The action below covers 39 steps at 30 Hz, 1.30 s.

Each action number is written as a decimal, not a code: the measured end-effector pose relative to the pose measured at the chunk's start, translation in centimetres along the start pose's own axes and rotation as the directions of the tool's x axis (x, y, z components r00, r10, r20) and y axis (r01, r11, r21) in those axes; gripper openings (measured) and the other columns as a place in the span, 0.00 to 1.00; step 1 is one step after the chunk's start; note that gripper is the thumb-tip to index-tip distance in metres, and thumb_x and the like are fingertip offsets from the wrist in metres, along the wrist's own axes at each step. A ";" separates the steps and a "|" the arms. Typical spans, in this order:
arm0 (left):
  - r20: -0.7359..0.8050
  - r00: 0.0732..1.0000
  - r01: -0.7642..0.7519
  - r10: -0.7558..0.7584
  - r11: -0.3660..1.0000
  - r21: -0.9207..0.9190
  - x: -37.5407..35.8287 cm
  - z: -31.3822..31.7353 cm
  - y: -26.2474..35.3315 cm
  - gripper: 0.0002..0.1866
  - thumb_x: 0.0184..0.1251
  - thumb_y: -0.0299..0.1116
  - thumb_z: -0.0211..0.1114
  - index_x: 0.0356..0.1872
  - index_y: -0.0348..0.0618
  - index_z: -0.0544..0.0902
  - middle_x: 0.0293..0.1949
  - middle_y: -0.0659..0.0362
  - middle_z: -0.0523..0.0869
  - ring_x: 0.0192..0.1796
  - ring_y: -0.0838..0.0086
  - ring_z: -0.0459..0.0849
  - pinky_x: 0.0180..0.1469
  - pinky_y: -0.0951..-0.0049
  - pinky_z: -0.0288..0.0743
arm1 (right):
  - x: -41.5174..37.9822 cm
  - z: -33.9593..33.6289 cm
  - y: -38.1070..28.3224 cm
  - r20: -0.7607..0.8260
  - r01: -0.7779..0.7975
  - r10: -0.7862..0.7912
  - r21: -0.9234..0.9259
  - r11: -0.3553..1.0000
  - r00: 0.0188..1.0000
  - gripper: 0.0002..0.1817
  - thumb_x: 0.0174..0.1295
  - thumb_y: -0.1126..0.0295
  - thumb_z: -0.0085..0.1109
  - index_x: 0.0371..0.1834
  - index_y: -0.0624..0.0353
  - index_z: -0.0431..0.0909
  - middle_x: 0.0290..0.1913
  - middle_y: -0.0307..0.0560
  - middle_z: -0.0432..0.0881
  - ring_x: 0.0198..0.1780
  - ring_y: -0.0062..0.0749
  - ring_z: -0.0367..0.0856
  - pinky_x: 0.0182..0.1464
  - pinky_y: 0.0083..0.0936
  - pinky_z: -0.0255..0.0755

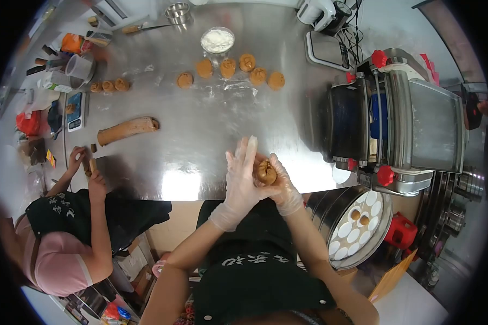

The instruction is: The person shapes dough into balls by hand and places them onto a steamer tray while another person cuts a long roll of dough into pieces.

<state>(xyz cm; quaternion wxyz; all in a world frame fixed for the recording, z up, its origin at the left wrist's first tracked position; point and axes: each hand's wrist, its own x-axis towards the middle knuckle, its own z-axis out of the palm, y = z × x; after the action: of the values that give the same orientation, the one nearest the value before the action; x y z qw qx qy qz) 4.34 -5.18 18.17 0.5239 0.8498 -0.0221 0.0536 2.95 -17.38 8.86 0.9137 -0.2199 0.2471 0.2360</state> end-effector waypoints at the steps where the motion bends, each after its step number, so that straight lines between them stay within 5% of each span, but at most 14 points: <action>1: 0.101 0.995 0.000 0.000 1.000 0.003 0.1 -0.2 -0.4 0.51 0.40 0.36 0.85 0.71 0.42 0.72 0.67 0.44 0.77 0.73 0.48 0.73 0.81 0.43 0.44 | -0.1 0.8 -0.6 0.027 -0.054 0.055 -0.047 0.997 0.998 0.42 0.73 0.37 0.46 0.72 0.66 0.65 0.71 0.56 0.72 0.72 0.41 0.72 0.72 0.38 0.72; 3: 0.287 0.958 -0.007 0.005 1.000 0.005 0.3 0.3 -2.7 0.56 0.38 0.37 0.86 0.75 0.44 0.67 0.70 0.44 0.74 0.74 0.47 0.70 0.81 0.42 0.42 | -0.1 2.1 -1.2 0.133 -0.076 0.095 -0.138 0.987 0.987 0.47 0.69 0.32 0.46 0.72 0.67 0.64 0.71 0.57 0.71 0.72 0.42 0.71 0.73 0.40 0.72; 4: 0.254 0.949 0.238 -0.189 0.955 -0.177 -0.3 0.8 -2.8 0.48 0.39 0.41 0.86 0.68 0.45 0.76 0.62 0.48 0.80 0.71 0.47 0.72 0.73 0.55 0.65 | 0.1 2.9 -1.2 0.214 -0.042 0.079 -0.171 0.984 0.974 0.49 0.67 0.30 0.47 0.73 0.66 0.63 0.71 0.57 0.71 0.72 0.43 0.71 0.73 0.41 0.71; 5: 0.232 0.924 0.373 -0.305 0.855 -0.360 -0.9 1.2 -3.0 0.48 0.39 0.41 0.86 0.69 0.45 0.75 0.62 0.48 0.80 0.71 0.47 0.71 0.73 0.55 0.64 | 0.1 3.6 -1.1 0.289 -0.007 0.066 -0.199 0.980 0.955 0.52 0.64 0.28 0.47 0.73 0.66 0.62 0.71 0.57 0.71 0.72 0.44 0.71 0.73 0.42 0.71; 8: 0.110 0.904 0.383 -0.412 0.671 -0.635 -1.5 1.9 -1.3 0.49 0.39 0.42 0.86 0.69 0.45 0.75 0.63 0.47 0.79 0.72 0.46 0.70 0.74 0.54 0.63 | -2.3 8.5 1.0 0.082 0.235 -0.222 -0.230 0.945 0.972 0.57 0.58 0.22 0.49 0.75 0.65 0.60 0.71 0.56 0.70 0.72 0.50 0.71 0.74 0.46 0.67; 15: 0.181 0.970 -0.194 0.163 0.966 0.171 2.0 -3.5 3.3 0.50 0.39 0.42 0.86 0.69 0.44 0.74 0.65 0.46 0.78 0.74 0.44 0.66 0.75 0.52 0.61 | -2.6 8.9 -4.1 0.131 -0.042 0.057 -0.115 0.992 0.990 0.40 0.72 0.38 0.48 0.73 0.63 0.64 0.70 0.58 0.73 0.73 0.49 0.69 0.73 0.46 0.68; 19: 0.411 0.911 0.158 -0.034 0.949 -0.272 2.5 -3.5 3.0 0.48 0.52 0.39 0.82 0.75 0.41 0.67 0.73 0.44 0.71 0.80 0.49 0.58 0.79 0.54 0.54 | -2.2 8.9 -3.9 0.389 0.075 0.003 -0.187 0.979 0.921 0.40 0.72 0.40 0.51 0.72 0.63 0.64 0.74 0.57 0.67 0.76 0.43 0.65 0.75 0.41 0.65; 22: 0.186 0.953 0.293 -0.238 0.582 -0.758 1.0 -0.8 2.1 0.28 0.61 0.31 0.76 0.64 0.42 0.80 0.73 0.49 0.72 0.80 0.52 0.58 0.81 0.53 0.49 | -3.0 10.1 -1.6 0.347 0.369 -0.318 -0.089 0.925 0.882 0.40 0.74 0.38 0.46 0.75 0.62 0.62 0.76 0.55 0.64 0.78 0.42 0.62 0.80 0.38 0.56; 25: 0.001 0.986 0.140 -0.168 0.820 -0.555 0.5 1.1 1.4 0.34 0.58 0.31 0.78 0.68 0.45 0.78 0.70 0.49 0.77 0.79 0.57 0.62 0.80 0.56 0.54 | -3.3 12.1 -0.9 0.064 0.339 -0.333 -0.198 0.920 0.941 0.46 0.66 0.34 0.55 0.75 0.58 0.62 0.74 0.53 0.66 0.76 0.43 0.65 0.79 0.41 0.60; 29: 0.203 0.969 -0.177 0.143 0.971 0.160 2.5 -3.4 4.9 0.41 0.60 0.35 0.75 0.75 0.46 0.69 0.79 0.45 0.62 0.82 0.57 0.56 0.81 0.50 0.48 | -2.9 10.2 -4.8 0.199 -0.032 0.047 -0.079 0.996 0.979 0.36 0.78 0.45 0.43 0.80 0.56 0.56 0.75 0.54 0.65 0.76 0.44 0.65 0.77 0.39 0.63; 32: 0.349 0.936 0.093 0.037 0.933 -0.347 2.9 -2.4 1.4 0.55 0.40 0.46 0.83 0.77 0.50 0.68 0.81 0.43 0.54 0.82 0.42 0.47 0.79 0.34 0.39 | -2.6 9.8 -5.3 0.307 -0.148 0.189 -0.151 0.977 0.933 0.39 0.74 0.40 0.45 0.76 0.58 0.61 0.71 0.53 0.71 0.71 0.42 0.72 0.74 0.40 0.68; 34: 0.309 0.950 0.202 -0.034 0.823 -0.531 3.1 -2.3 2.6 0.45 0.47 0.40 0.76 0.73 0.47 0.72 0.75 0.45 0.63 0.77 0.45 0.57 0.74 0.43 0.50 | -1.7 9.7 -5.3 0.510 -0.129 0.201 -0.173 0.976 0.837 0.37 0.76 0.41 0.43 0.76 0.59 0.60 0.72 0.50 0.70 0.74 0.38 0.68 0.75 0.37 0.66; 36: 0.076 0.992 0.122 -0.096 0.841 -0.528 2.2 -2.1 4.9 0.21 0.72 0.25 0.60 0.65 0.39 0.80 0.62 0.50 0.85 0.65 0.60 0.82 0.67 0.66 0.74 | -3.2 11.3 -2.7 0.269 0.237 -0.178 -0.206 0.950 0.947 0.43 0.73 0.36 0.42 0.77 0.61 0.60 0.72 0.54 0.70 0.75 0.42 0.67 0.76 0.41 0.64; 39: 0.133 0.991 0.013 0.026 0.960 -0.281 2.5 -2.5 4.3 0.35 0.58 0.28 0.70 0.70 0.44 0.74 0.71 0.46 0.69 0.73 0.53 0.64 0.73 0.56 0.58 | -2.8 10.1 -1.5 0.167 0.344 -0.311 -0.238 0.908 0.936 0.40 0.75 0.39 0.46 0.79 0.58 0.58 0.75 0.54 0.66 0.76 0.42 0.65 0.77 0.43 0.62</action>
<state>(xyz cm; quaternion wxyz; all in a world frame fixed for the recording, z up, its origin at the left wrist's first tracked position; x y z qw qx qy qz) 6.28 -4.87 23.36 0.6363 0.7685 -0.0677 -0.0063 5.16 -14.18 18.73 0.9167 -0.3622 0.1153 0.1231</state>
